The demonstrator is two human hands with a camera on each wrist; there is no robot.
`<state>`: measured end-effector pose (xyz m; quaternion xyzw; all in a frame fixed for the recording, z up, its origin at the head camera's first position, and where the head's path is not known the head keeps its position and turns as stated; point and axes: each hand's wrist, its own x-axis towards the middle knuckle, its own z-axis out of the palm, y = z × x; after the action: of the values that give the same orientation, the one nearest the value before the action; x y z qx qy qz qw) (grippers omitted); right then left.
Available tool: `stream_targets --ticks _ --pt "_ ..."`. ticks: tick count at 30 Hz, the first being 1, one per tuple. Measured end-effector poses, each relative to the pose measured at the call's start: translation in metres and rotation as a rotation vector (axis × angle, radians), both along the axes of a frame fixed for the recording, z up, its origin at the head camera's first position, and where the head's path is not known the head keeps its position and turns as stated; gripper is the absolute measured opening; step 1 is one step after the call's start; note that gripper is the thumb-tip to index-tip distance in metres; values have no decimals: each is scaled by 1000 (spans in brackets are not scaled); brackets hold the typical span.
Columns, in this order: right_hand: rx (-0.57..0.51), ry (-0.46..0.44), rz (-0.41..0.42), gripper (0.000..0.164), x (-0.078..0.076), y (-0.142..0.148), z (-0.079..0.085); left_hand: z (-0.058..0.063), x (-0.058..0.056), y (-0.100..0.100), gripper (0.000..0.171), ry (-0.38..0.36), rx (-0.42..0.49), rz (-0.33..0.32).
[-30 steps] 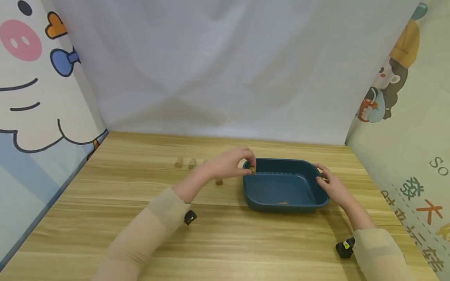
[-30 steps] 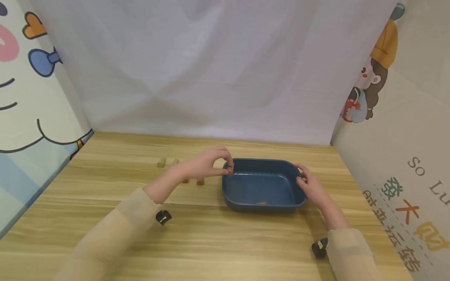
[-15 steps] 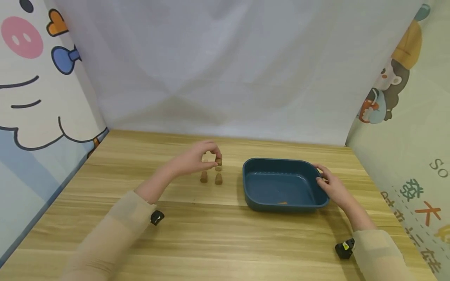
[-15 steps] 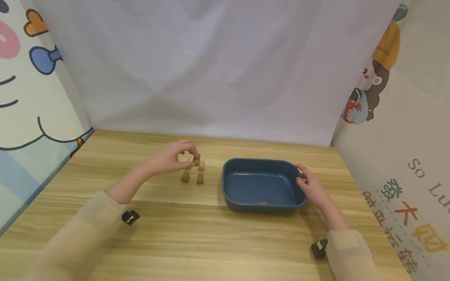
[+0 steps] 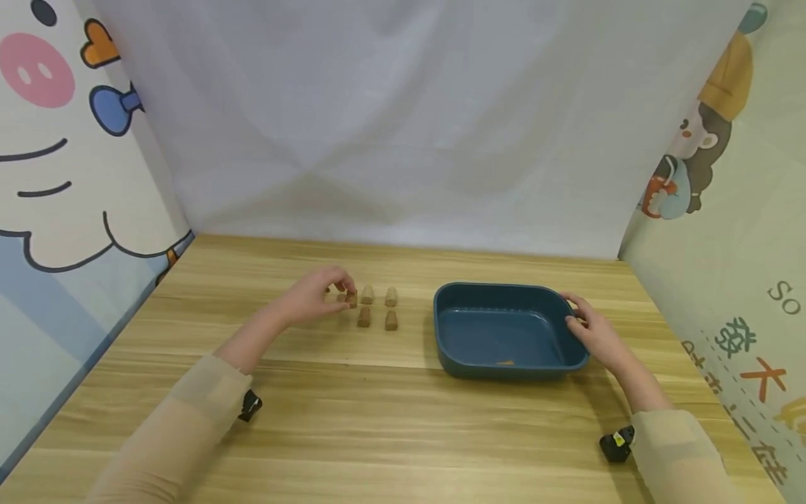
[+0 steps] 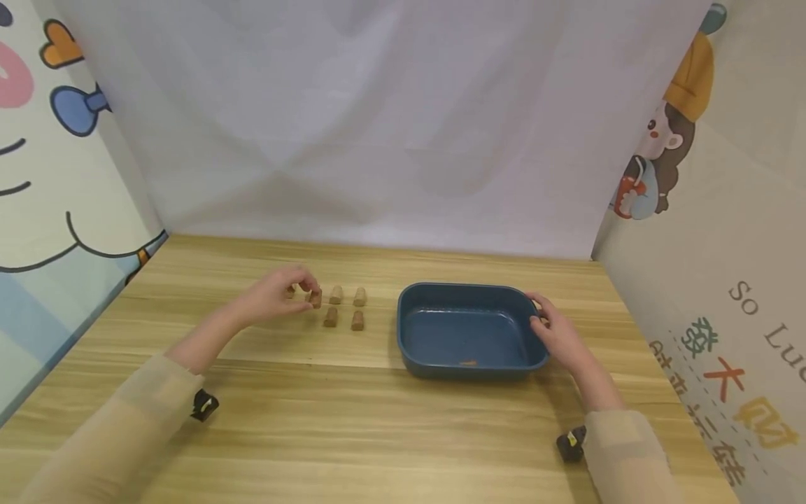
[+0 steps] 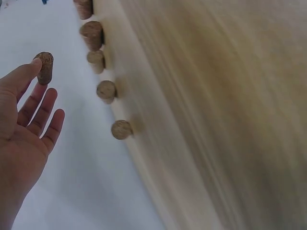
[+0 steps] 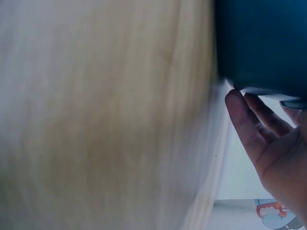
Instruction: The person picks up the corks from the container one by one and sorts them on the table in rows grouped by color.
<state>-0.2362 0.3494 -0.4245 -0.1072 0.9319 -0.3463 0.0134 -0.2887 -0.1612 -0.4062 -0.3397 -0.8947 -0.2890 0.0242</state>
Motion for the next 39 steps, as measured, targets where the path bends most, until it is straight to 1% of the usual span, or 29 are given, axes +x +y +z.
stream_targets --ticks 3,8,12,17,20,24,33,39 --pt "4 1 0 50 0 1 0 -8 -2 -5 20 -9 -13 4" --pt "7 9 5 50 -1 1 -1 -18 -4 -10 20 -75 -43 14" --pt "4 10 4 49 0 1 0 -22 -4 -11 21 -116 -59 30" --pt "5 7 -2 49 1 0 0 -27 -5 -14 21 -127 -87 31" --pt "5 10 -6 49 1 0 0 -29 -5 -13 21 -133 -90 28" --pt "7 11 -6 49 0 0 1 -28 -5 -12 21 -149 -83 39" --pt "13 -2 -6 50 0 0 0 -29 -8 -10 24 -188 -115 41" --pt "13 -3 -2 50 -1 2 -1 -28 -7 -10 25 -210 -102 49"
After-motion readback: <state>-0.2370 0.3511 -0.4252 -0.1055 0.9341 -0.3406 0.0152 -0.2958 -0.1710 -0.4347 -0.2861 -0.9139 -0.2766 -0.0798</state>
